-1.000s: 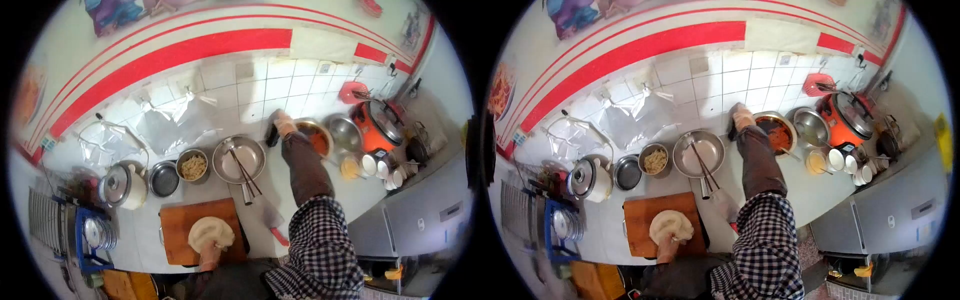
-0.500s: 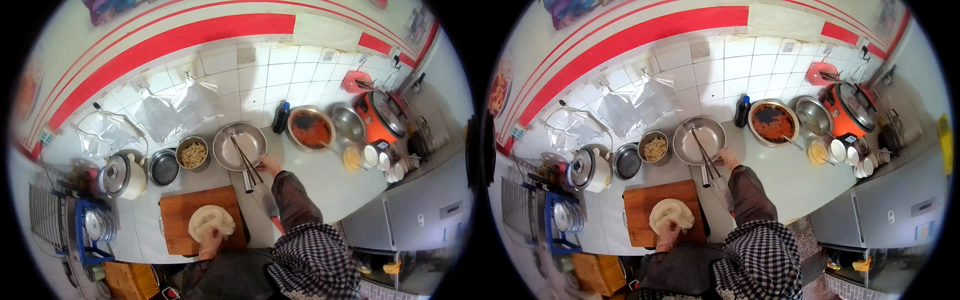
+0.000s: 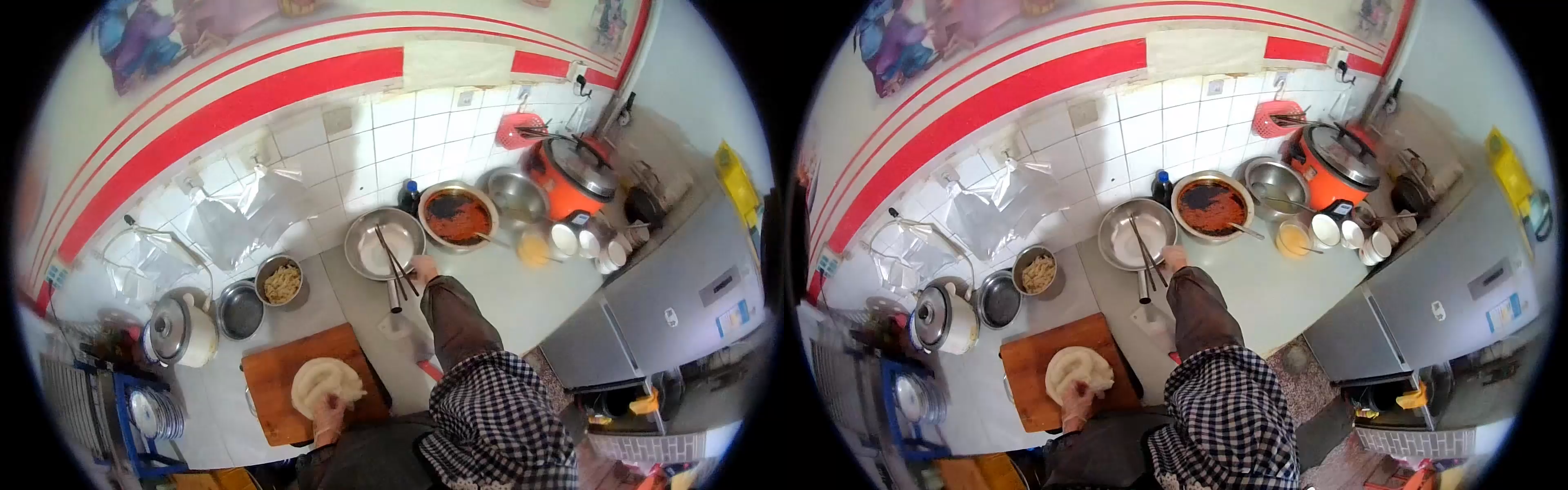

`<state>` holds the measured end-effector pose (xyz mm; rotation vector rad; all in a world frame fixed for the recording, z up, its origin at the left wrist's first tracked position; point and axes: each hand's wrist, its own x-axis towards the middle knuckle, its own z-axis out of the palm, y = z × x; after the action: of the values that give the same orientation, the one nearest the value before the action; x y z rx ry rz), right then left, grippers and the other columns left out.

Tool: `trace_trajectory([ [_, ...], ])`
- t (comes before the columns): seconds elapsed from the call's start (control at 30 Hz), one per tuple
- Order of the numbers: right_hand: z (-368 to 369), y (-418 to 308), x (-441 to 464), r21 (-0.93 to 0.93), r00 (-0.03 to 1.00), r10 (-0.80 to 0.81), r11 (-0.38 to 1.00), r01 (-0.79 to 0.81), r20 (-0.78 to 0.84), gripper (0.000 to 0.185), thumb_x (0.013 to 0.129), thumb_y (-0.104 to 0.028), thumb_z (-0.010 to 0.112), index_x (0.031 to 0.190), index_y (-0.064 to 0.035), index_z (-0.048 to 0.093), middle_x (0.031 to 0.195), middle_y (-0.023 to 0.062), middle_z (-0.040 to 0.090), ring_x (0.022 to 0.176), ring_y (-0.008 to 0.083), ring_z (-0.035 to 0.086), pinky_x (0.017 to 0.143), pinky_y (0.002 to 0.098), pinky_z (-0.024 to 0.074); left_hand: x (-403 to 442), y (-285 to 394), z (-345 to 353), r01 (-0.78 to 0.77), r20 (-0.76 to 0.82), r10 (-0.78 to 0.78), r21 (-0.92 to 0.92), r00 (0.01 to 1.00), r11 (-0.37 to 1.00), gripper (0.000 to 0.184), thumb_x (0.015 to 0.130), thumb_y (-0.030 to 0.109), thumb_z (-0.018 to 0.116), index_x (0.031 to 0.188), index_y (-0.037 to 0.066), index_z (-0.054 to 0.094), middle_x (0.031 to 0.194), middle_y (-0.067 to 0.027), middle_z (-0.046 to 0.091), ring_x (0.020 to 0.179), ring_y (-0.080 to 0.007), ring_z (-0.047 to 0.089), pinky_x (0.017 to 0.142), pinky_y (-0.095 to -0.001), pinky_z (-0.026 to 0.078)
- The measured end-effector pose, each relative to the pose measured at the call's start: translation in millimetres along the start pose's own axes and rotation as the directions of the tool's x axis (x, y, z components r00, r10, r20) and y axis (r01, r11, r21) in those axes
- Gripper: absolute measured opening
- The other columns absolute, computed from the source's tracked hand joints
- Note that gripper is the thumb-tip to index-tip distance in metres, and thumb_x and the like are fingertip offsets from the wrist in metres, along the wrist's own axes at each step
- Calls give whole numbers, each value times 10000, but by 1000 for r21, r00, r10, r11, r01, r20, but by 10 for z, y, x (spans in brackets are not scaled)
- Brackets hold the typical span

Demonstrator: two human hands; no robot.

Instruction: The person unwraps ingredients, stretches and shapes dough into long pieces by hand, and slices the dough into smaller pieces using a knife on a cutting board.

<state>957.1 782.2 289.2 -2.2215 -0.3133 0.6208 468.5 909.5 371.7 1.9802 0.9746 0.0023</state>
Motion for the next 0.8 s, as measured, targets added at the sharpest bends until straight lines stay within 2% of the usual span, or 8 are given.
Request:
trace_trajectory([
  [0.03,2,33,-30,791,963,219,557,-254,155,487,904,-427,650,1168,-18,617,1005,198,681,838,348,672,810,446,546,5,6,9,-11,-29,12,24,1000,1000,251,850,211,665,973,-4,626,840,-162,663,812,-286,649,754,-388,505],
  [0.17,-112,-7,-784,896,947,302,442,-36,-110,454,956,-402,558,1111,24,596,997,202,664,875,313,662,753,421,563,17,21,15,-25,-26,26,48,999,999,253,844,208,672,965,-10,625,793,-148,651,770,-284,639,729,-387,506],
  [0.27,238,679,-1272,599,984,111,801,-8,-136,311,923,-307,568,922,-8,653,935,160,671,919,242,645,709,388,530,35,-73,27,-45,17,43,101,999,994,265,848,207,668,993,-11,630,848,-154,661,811,-268,638,759,-372,502],
  [0.4,1246,-28,-2700,670,890,-424,712,212,168,252,890,-237,633,1046,-40,658,1056,131,641,933,283,627,804,389,504,208,-270,79,-17,85,36,-212,996,977,324,884,252,654,1057,-22,627,973,-151,673,894,-251,625,808,-361,488],
  [0.43,1423,-249,-2871,263,668,-706,708,655,236,285,903,-268,633,1064,-34,662,1077,126,657,943,295,633,827,399,505,134,-278,73,-20,123,68,-352,990,936,356,898,283,650,1076,-25,625,1016,-147,672,926,-247,618,822,-364,482],
  [0.57,1762,-499,-3044,271,635,-525,847,457,568,323,906,-292,631,1081,-21,629,1026,143,646,917,282,612,808,387,489,-86,147,-178,266,85,-267,19,960,964,462,897,411,648,1095,-6,633,1053,-116,652,972,-224,578,876,-348,448],
  [0.67,1509,-937,-3074,144,583,-290,948,284,759,275,908,-257,621,1038,-17,653,985,117,666,867,216,618,792,345,501,-65,-315,-152,21,191,41,-309,981,951,400,928,370,611,1082,1,640,1028,-96,647,966,-185,581,862,-320,457],
  [0.8,1769,-628,-2947,187,524,-594,751,633,611,212,896,-197,650,934,10,671,834,98,681,762,169,642,716,302,524,-101,-252,-47,84,125,-45,-328,991,941,378,938,356,595,1078,6,629,977,-93,656,930,-178,596,820,-328,470],
])
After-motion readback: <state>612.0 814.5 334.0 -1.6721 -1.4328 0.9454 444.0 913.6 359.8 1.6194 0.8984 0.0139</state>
